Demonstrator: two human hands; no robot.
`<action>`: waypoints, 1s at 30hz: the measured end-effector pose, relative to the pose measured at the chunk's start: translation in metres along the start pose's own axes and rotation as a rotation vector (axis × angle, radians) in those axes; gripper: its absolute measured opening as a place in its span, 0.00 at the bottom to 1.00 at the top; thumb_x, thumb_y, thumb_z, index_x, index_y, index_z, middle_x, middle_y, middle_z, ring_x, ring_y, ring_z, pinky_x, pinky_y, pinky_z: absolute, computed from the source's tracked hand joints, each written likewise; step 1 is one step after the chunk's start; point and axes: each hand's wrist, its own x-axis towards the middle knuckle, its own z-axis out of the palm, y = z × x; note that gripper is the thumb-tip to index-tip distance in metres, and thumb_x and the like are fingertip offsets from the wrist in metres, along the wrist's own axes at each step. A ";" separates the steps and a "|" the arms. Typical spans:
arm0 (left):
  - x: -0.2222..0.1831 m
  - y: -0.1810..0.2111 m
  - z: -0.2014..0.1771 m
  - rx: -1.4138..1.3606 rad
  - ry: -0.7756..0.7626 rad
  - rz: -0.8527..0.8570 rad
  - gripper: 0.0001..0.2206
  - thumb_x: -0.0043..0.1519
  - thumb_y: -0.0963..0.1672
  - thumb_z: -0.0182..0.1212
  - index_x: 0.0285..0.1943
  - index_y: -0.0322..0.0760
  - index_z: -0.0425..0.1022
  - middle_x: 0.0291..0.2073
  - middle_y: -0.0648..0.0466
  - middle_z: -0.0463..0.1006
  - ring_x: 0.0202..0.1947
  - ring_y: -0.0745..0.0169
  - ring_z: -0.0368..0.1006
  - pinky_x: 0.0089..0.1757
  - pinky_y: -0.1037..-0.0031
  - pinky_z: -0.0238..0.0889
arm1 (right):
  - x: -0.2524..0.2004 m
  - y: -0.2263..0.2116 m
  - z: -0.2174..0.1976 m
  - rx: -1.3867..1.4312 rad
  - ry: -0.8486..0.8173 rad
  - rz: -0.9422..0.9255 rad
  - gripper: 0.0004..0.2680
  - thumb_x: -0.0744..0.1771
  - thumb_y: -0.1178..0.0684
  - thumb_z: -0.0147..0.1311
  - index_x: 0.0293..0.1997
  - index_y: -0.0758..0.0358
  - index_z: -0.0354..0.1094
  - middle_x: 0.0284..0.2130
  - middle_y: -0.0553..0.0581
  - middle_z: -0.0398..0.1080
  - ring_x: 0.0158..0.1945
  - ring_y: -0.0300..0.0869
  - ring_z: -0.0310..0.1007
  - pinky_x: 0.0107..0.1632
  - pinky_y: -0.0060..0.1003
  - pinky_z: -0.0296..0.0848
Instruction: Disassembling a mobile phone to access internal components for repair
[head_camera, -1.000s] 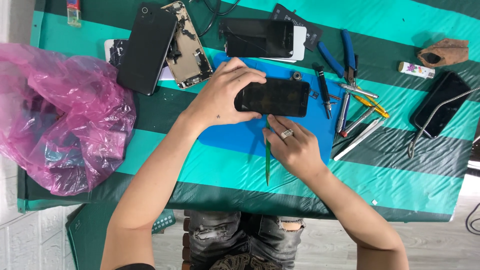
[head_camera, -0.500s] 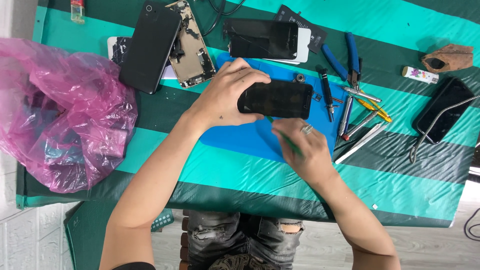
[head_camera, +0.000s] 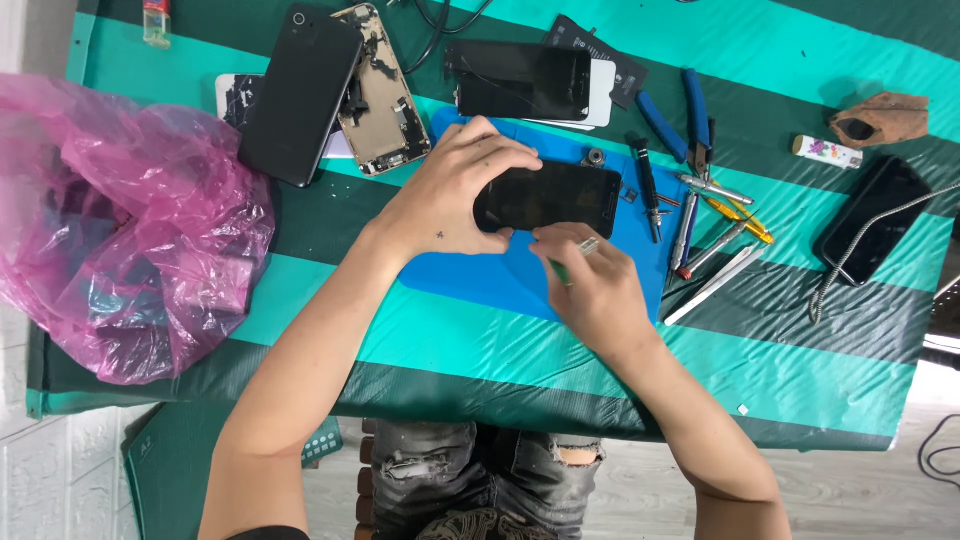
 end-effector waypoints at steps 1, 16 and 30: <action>0.000 0.000 0.000 0.003 0.004 0.000 0.29 0.39 0.44 0.75 0.55 0.44 0.77 0.49 0.54 0.81 0.47 0.52 0.68 0.48 0.61 0.62 | -0.004 0.002 -0.001 0.000 0.000 -0.005 0.07 0.65 0.71 0.59 0.40 0.67 0.69 0.32 0.61 0.76 0.36 0.58 0.80 0.35 0.42 0.78; -0.003 -0.011 0.005 0.167 0.015 0.099 0.29 0.43 0.47 0.77 0.56 0.43 0.77 0.48 0.52 0.82 0.46 0.52 0.70 0.48 0.62 0.65 | -0.024 -0.003 0.020 -0.326 0.038 -0.402 0.05 0.64 0.67 0.62 0.31 0.63 0.73 0.34 0.62 0.74 0.44 0.55 0.80 0.44 0.45 0.83; -0.002 -0.012 0.007 0.236 0.031 0.196 0.22 0.45 0.48 0.77 0.46 0.42 0.74 0.44 0.50 0.82 0.43 0.49 0.71 0.48 0.59 0.68 | -0.025 -0.001 0.012 -0.174 0.071 -0.289 0.04 0.66 0.65 0.55 0.31 0.65 0.73 0.33 0.63 0.75 0.43 0.55 0.80 0.43 0.46 0.82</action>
